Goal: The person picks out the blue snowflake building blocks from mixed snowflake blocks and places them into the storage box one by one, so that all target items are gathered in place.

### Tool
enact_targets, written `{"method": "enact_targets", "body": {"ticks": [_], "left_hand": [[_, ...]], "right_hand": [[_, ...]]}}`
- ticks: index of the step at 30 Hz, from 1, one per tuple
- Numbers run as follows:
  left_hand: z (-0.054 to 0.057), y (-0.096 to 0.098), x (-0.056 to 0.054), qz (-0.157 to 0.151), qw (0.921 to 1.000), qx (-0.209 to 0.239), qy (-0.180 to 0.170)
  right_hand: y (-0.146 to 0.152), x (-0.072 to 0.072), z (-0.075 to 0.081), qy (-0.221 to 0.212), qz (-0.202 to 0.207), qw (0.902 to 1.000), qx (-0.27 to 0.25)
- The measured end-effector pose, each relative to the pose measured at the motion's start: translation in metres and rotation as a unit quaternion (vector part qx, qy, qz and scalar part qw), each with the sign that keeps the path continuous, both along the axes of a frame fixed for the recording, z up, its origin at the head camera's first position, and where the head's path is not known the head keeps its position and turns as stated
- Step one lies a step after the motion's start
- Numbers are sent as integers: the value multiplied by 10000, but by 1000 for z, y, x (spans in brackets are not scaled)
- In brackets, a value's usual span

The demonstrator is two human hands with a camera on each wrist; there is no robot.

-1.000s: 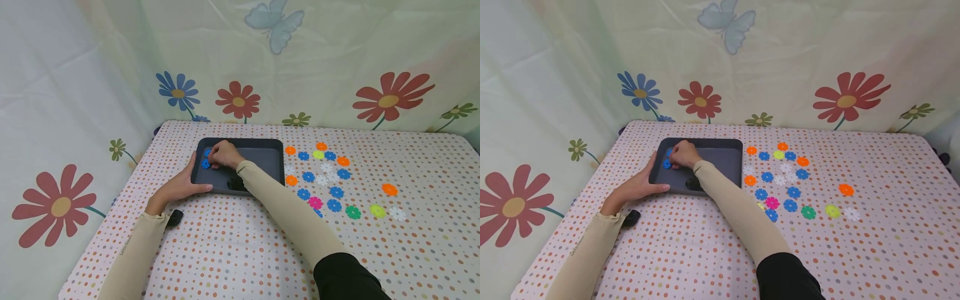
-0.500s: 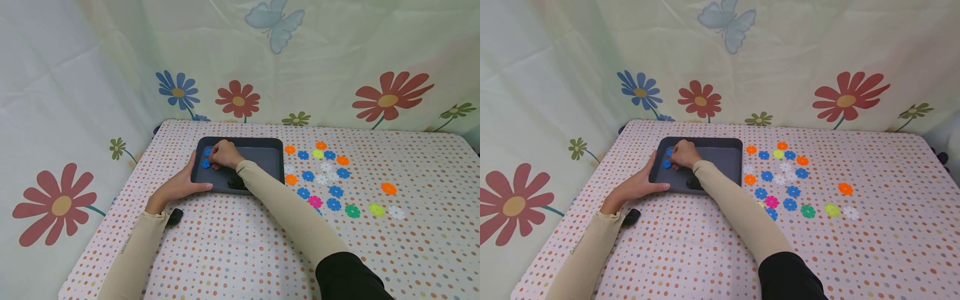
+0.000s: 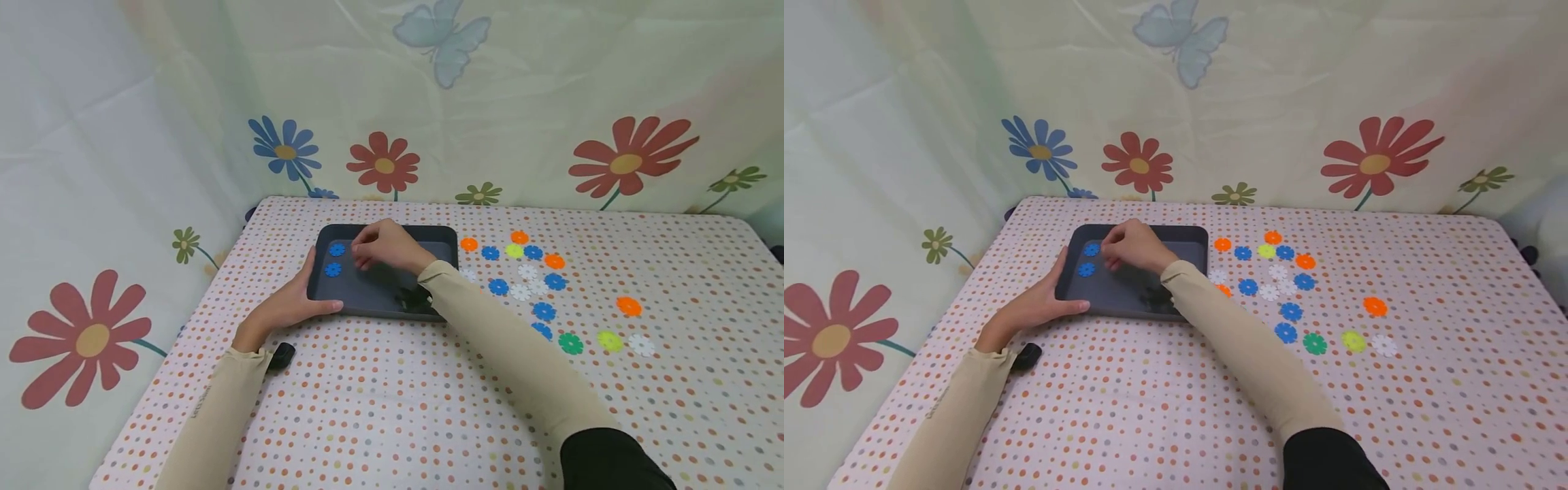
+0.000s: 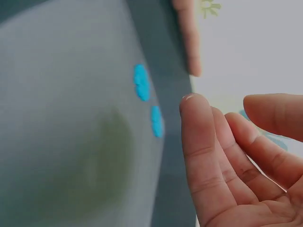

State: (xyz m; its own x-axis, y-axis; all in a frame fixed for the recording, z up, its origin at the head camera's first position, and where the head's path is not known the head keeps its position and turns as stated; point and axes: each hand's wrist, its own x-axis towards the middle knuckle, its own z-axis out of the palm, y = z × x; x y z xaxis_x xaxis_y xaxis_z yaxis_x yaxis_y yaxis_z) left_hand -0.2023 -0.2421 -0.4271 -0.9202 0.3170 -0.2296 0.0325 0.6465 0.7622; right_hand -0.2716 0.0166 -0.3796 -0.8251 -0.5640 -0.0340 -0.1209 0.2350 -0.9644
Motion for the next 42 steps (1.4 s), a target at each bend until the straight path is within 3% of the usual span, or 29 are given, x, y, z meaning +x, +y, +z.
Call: {"method": "enact_targets", "body": {"ticks": [5, 23, 42], "left_hand": [[-1, -3, 1, -14, 10000, -16, 13], [0, -2, 3, -94, 9999, 68, 80], [1, -1, 0, -188, 9998, 33, 94]], "right_hand": [[22, 10, 9, 5, -45, 10000, -73], [92, 23, 8, -70, -628, 9966, -519], [174, 27, 10, 176, -1534, 9880, -109]]}}
